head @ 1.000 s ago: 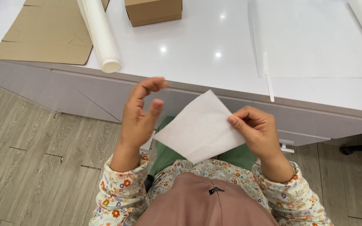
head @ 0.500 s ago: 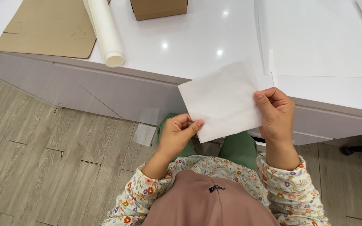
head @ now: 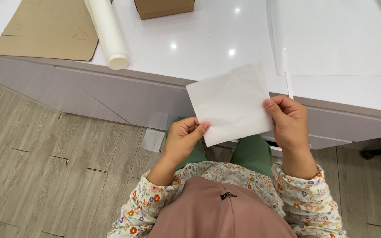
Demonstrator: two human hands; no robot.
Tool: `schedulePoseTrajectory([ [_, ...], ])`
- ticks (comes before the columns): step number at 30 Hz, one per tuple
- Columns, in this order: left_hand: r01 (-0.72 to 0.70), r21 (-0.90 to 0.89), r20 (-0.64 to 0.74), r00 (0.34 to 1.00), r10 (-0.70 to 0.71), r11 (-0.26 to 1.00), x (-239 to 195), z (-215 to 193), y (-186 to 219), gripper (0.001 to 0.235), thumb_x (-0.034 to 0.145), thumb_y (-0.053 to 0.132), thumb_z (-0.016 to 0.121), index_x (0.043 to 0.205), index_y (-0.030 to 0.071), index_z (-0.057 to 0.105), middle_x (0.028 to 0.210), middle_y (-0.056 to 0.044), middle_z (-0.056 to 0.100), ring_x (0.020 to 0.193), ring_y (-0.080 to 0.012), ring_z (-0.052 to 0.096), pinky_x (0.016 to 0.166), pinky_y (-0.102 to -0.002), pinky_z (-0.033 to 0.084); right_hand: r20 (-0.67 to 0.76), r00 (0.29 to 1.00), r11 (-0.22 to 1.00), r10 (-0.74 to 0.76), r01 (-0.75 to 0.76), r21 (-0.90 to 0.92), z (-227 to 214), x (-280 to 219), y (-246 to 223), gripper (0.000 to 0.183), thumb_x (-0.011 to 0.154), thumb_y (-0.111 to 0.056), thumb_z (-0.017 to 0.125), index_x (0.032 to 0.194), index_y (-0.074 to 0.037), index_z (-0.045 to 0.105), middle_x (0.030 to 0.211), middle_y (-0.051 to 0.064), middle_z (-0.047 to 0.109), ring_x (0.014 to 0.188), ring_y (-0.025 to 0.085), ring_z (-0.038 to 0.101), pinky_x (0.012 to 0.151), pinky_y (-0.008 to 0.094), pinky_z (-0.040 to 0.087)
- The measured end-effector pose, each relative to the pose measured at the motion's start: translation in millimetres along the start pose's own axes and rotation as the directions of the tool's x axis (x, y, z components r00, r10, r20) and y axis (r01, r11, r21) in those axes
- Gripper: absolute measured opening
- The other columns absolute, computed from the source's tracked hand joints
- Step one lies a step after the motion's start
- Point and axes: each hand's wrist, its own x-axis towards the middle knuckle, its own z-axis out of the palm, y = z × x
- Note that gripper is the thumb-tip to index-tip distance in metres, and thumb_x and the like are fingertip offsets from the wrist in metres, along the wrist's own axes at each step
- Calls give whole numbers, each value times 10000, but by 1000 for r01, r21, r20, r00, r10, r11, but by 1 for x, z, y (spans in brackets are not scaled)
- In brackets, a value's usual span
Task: Using a plastic scraper to tear large sheets of parchment paper into smaller squares and folding them.
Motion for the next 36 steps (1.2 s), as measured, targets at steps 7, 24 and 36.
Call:
schedulePoseTrajectory([
  [7,-66,6,-11,998,66,998,-4,-2,41,181,777,170,624,918,58,615,744,-75,650,703,-82,518,684,-257,470,53,997,985,-64,71,-155,5,-20,-28,146,830,-125,618,723,-30,593,560,48,520,538,64,487,522,192,451],
  [24,-468,408,48,868,494,784,21,-23,96,107,768,243,645,711,152,634,699,62,619,710,-138,572,797,-251,385,364,911,886,-193,322,-335,-3,-44,-46,82,745,-72,610,689,-34,657,509,85,530,539,136,489,575,285,418],
  [36,-586,462,4,752,659,666,8,-3,113,641,752,296,671,1240,16,365,1177,-212,422,1120,-373,361,987,-491,226,333,941,940,-53,160,-302,31,-10,-56,102,784,-111,615,764,-12,634,586,75,584,584,111,491,580,257,439],
])
